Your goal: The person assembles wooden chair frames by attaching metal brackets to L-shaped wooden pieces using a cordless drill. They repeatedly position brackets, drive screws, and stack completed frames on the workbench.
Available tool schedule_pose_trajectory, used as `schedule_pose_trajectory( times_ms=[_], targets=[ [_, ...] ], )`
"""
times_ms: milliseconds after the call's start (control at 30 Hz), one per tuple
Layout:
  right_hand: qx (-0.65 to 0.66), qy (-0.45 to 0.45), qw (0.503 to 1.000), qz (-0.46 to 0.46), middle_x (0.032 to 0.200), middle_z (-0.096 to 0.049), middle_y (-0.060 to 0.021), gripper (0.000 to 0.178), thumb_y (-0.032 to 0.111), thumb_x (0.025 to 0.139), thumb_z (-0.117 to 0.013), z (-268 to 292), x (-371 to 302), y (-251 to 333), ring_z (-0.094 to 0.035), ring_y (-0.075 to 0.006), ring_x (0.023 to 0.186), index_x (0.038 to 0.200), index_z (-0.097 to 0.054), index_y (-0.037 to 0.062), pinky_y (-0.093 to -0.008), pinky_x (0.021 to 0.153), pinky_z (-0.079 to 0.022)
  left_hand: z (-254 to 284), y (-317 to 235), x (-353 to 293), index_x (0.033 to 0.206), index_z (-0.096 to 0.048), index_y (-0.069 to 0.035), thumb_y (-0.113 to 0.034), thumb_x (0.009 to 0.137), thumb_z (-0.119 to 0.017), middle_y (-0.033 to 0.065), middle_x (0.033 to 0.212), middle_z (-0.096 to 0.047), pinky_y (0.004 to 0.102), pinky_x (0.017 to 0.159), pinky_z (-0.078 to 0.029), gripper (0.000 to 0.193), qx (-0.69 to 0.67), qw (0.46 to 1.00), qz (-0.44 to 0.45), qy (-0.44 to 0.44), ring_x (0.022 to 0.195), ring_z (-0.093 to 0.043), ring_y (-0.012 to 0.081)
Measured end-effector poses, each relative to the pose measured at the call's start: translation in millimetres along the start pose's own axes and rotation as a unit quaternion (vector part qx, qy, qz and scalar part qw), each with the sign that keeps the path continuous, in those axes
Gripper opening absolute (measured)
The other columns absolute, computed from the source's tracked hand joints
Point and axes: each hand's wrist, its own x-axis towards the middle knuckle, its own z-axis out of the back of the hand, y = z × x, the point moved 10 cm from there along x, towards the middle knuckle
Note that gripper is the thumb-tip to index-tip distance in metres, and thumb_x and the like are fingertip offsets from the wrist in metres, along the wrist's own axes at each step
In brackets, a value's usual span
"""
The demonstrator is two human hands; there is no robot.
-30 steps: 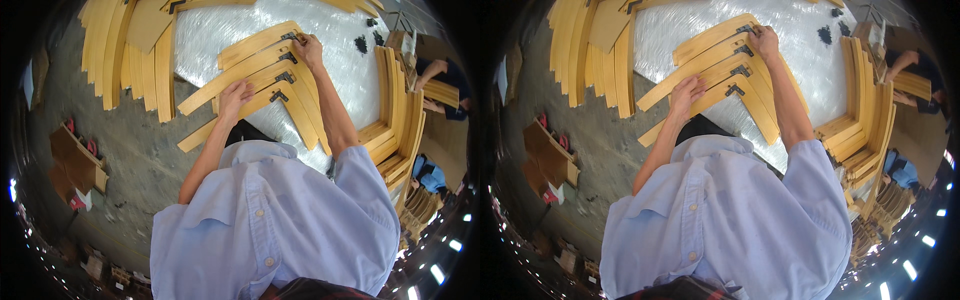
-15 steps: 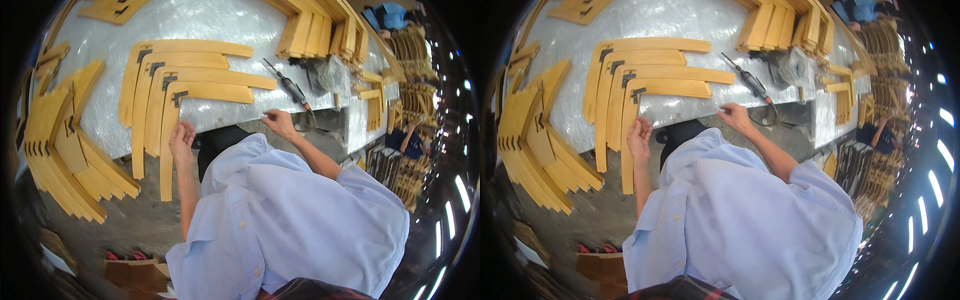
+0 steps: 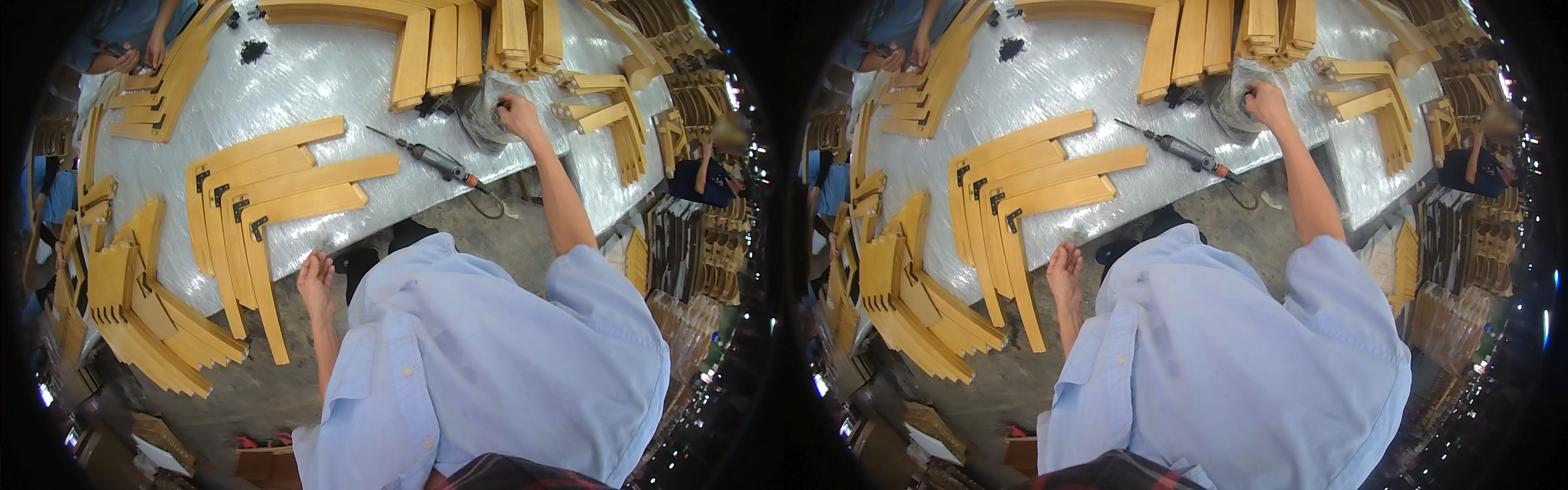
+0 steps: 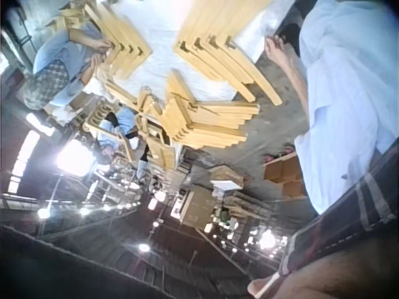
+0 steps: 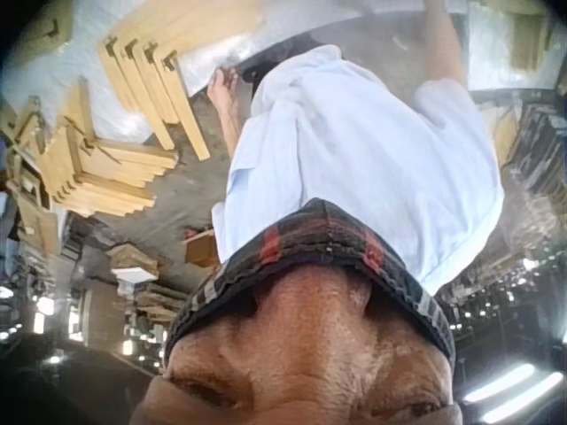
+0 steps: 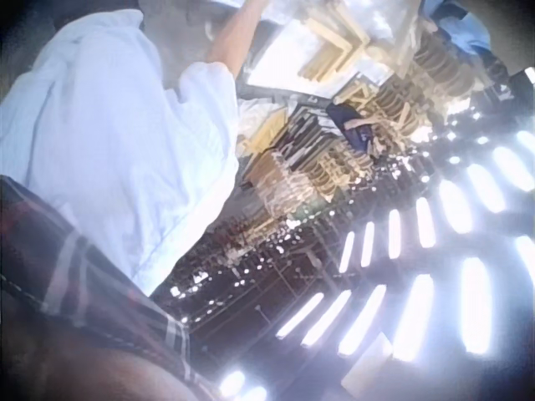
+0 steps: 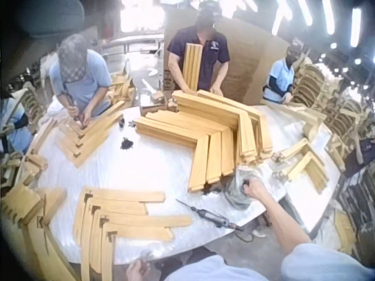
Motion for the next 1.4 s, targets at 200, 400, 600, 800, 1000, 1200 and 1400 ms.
schedule_pose_trajectory(
  times_ms=[200, 400, 600, 800, 1000, 1200, 1400],
  targets=[
    [-0.107, 0.089, 0.99, -0.007, 0.114, -0.06, -0.0302, 0.062, 0.051, 0.076, -0.069, -64.2, 7.8, -27.5, -0.055, -0.0431, 0.111, 0.11, -0.065, -0.0008, -0.0455, 0.095, -0.046, -106.8, -7.8, -5.6, 0.117, -0.06, -0.004, -0.025, 0.095, -0.061, 0.0055, 0.1, -0.067, 0.0263, 0.076, -0.053, 0.03, -0.021, 0.999, -0.035, 0.034, 0.086, -0.064, 0.0143],
    [0.0, 0.153, 0.986, 0.069, 0.106, -0.058, -0.0248, 0.049, 0.037, 0.072, -0.067, -65.2, -18.1, -6.5, -0.059, -0.0421, 0.101, 0.104, -0.062, -0.0004, -0.0474, 0.088, -0.049, -192.7, 16.5, -15.6, 0.116, -0.06, -0.004, -0.024, 0.095, -0.061, 0.0053, 0.1, -0.067, 0.0263, 0.077, -0.052, 0.029, 0.001, 0.998, -0.002, 0.067, 0.086, -0.064, 0.0145],
    [0.055, 0.199, 0.976, 0.064, 0.106, -0.059, -0.0225, 0.047, 0.027, 0.071, -0.066, -64.6, -19.2, -21.3, -0.06, -0.0375, 0.102, 0.109, -0.062, -0.0008, -0.0435, 0.088, -0.05, -240.0, 25.2, -6.2, 0.114, -0.061, -0.005, -0.025, 0.095, -0.062, 0.0054, 0.101, -0.067, 0.0262, 0.077, -0.052, 0.028, 0.04, 0.993, 0.002, 0.113, 0.087, -0.064, 0.0138],
    [0.057, 0.23, 0.967, 0.095, 0.1, -0.06, -0.022, 0.04, 0.018, 0.069, -0.067, -53.1, -18.9, -4.8, -0.06, -0.0397, 0.095, 0.105, -0.064, 0.0007, -0.0448, 0.084, -0.05, -255.4, 18.5, -0.1, 0.114, -0.062, -0.005, -0.025, 0.094, -0.063, 0.0058, 0.1, -0.068, 0.0258, 0.077, -0.052, 0.028, 0.039, 0.993, -0.008, 0.115, 0.086, -0.065, 0.0137],
    [0.104, 0.23, 0.955, 0.153, 0.095, -0.06, -0.0206, 0.036, 0.015, 0.067, -0.07, -44.5, -15.9, -1.8, -0.06, -0.0399, 0.092, 0.1, -0.065, 0.0, -0.0448, 0.081, -0.049, -263.3, 19.1, 1.7, 0.114, -0.062, -0.004, -0.025, 0.094, -0.063, 0.0066, 0.1, -0.068, 0.0255, 0.076, -0.053, 0.029, 0.044, 0.992, -0.007, 0.116, 0.085, -0.065, 0.0137],
    [0.131, 0.243, 0.948, 0.156, 0.089, -0.06, -0.0191, 0.033, 0.013, 0.066, -0.07, -42.9, -15.8, -2.7, -0.06, -0.0388, 0.091, 0.096, -0.066, 0.0003, -0.0444, 0.079, -0.048, -267.5, 20.8, 5.4, 0.116, -0.059, -0.003, -0.024, 0.094, -0.062, 0.0069, 0.1, -0.066, 0.0273, 0.077, -0.054, 0.03, 0.049, 0.992, 0.002, 0.116, 0.088, -0.064, 0.016],
    [0.146, 0.21, 0.955, 0.152, 0.078, -0.066, -0.0182, 0.022, 0.008, 0.063, -0.065, -42.3, -4.2, -11.2, -0.064, -0.0375, 0.08, 0.084, -0.071, 0.0032, -0.0406, 0.073, -0.052, -274.6, 18.4, 8.9, 0.118, -0.058, -0.002, -0.026, 0.094, -0.062, 0.0078, 0.103, -0.066, 0.0286, 0.081, -0.052, 0.034, 0.051, 0.991, 0.001, 0.126, 0.091, -0.062, 0.0161]
  ],
)
